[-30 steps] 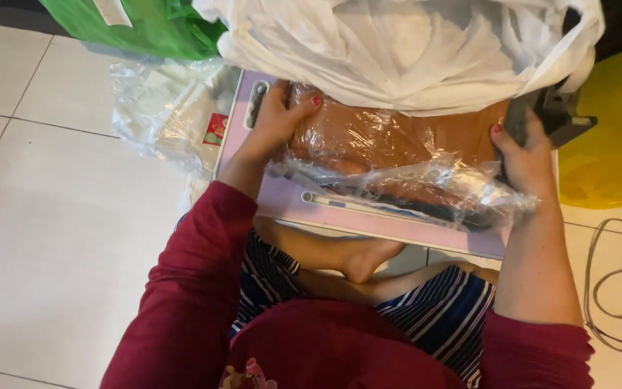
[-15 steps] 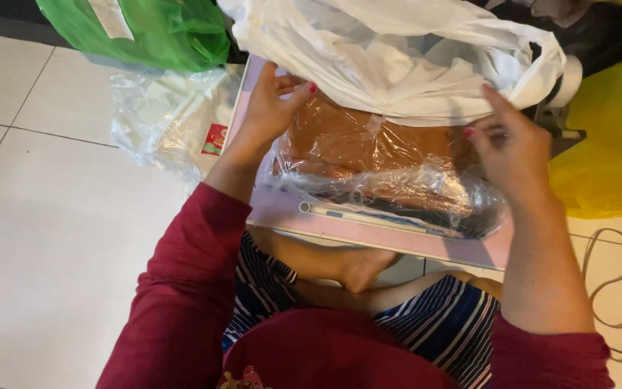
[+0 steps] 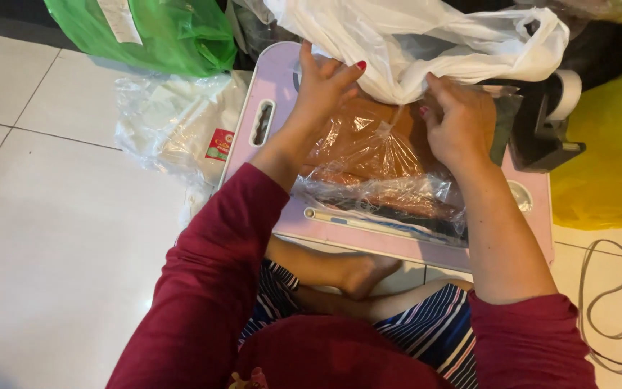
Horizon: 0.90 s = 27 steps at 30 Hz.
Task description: The person sits on the floor and places a white plastic bag containing a blue item onto a pink tray. They smooth the bag, apply a shipping label, and then place a brown wrapped item on top of the bag. The person adjusts the items on the tray to ensure they are secure.
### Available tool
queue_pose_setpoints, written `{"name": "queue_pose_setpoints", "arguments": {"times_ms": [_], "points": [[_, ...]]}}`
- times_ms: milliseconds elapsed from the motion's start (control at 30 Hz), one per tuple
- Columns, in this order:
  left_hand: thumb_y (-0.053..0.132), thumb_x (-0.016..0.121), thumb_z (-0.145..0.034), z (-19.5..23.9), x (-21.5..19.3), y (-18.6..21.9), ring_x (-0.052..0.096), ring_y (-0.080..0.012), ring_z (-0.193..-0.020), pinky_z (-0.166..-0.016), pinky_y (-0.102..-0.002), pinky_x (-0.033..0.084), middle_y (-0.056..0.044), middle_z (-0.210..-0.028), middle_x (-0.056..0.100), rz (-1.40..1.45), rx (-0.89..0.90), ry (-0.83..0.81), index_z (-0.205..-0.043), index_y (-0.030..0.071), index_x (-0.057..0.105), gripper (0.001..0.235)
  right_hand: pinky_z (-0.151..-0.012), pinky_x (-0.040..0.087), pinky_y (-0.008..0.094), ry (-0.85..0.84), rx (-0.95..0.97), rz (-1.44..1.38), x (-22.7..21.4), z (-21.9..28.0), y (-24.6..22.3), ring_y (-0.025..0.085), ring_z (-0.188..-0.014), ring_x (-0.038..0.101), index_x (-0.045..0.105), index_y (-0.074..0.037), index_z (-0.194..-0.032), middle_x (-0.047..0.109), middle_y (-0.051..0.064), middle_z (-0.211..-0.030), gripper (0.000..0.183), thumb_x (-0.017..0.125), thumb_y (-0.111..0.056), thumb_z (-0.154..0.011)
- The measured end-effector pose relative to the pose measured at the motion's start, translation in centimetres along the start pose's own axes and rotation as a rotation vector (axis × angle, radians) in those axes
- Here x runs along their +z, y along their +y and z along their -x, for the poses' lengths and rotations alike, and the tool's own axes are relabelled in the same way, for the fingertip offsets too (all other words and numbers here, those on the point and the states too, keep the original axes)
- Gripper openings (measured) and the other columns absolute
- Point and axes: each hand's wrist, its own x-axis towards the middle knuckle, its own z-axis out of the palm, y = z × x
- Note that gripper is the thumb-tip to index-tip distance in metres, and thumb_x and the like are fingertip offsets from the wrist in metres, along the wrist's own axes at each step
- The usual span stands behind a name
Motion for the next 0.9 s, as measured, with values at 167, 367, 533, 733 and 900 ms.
{"name": "queue_pose_setpoints", "arguments": {"times_ms": [167, 367, 533, 733, 900], "points": [[0.016, 0.07, -0.085, 2.3, 0.1, -0.4, 0.043, -0.045, -0.143, -0.108, -0.046, 0.051, -0.038, -0.156, 0.032, -0.135, 0.04, -0.027, -0.154, 0.002, -0.027, 0.12, -0.086, 0.044, 0.038, -0.083, 0.028, 0.183, 0.3, 0.2, -0.5, 0.025, -0.079, 0.061, 0.075, -0.015, -0.137, 0.065, 0.004, -0.095, 0.052, 0.082, -0.012, -0.086], [-0.001, 0.073, -0.097, 9.1, 1.3, -2.6, 0.072, -0.0313, -0.118, -0.126, -0.05, 0.049, -0.027, -0.151, 0.047, -0.608, 0.837, 0.021, -0.161, -0.001, 0.004, 0.094, -0.071, 0.056, 0.041, -0.124, 0.073, 0.36, 3.4, -0.7, 2.1, 0.029, -0.086, 0.067, 0.078, -0.014, -0.102, 0.069, 0.007, -0.094, 0.015, 0.073, -0.021, -0.09], [0.01, 0.079, -0.084, 10.0, 2.6, -4.4, 0.063, -0.0347, -0.117, -0.102, -0.043, 0.053, -0.013, -0.117, 0.065, -1.116, 0.936, -0.02, -0.121, 0.006, 0.072, 0.038, -0.059, 0.056, 0.046, -0.175, 0.132, 0.389, 7.0, -1.0, 5.9, 0.032, -0.068, 0.07, 0.069, -0.015, -0.09, 0.065, 0.008, -0.071, 0.02, 0.065, -0.033, -0.097], [0.031, 0.076, -0.087, 7.6, 1.9, -5.0, 0.06, -0.0275, -0.109, -0.089, -0.038, 0.053, -0.005, -0.115, 0.059, -1.28, 0.687, -0.049, -0.119, 0.014, 0.072, 0.036, -0.078, 0.059, 0.059, -0.494, 0.556, 0.124, 3.5, -4.0, 3.2, 0.044, -0.096, 0.073, 0.066, -0.02, -0.129, 0.074, 0.016, -0.098, 0.037, 0.069, -0.036, -0.096], [0.026, 0.079, -0.084, 7.2, 1.2, -4.3, 0.059, -0.0263, -0.121, -0.096, -0.039, 0.053, -0.001, -0.125, 0.057, -1.256, 0.543, -0.094, -0.122, 0.022, 0.07, 0.039, -0.086, 0.052, 0.049, -0.307, 0.424, -0.052, 2.6, 0.0, 2.4, 0.032, -0.097, 0.072, 0.062, -0.02, -0.136, 0.075, 0.004, -0.094, 0.048, 0.072, -0.012, -0.089]]}}
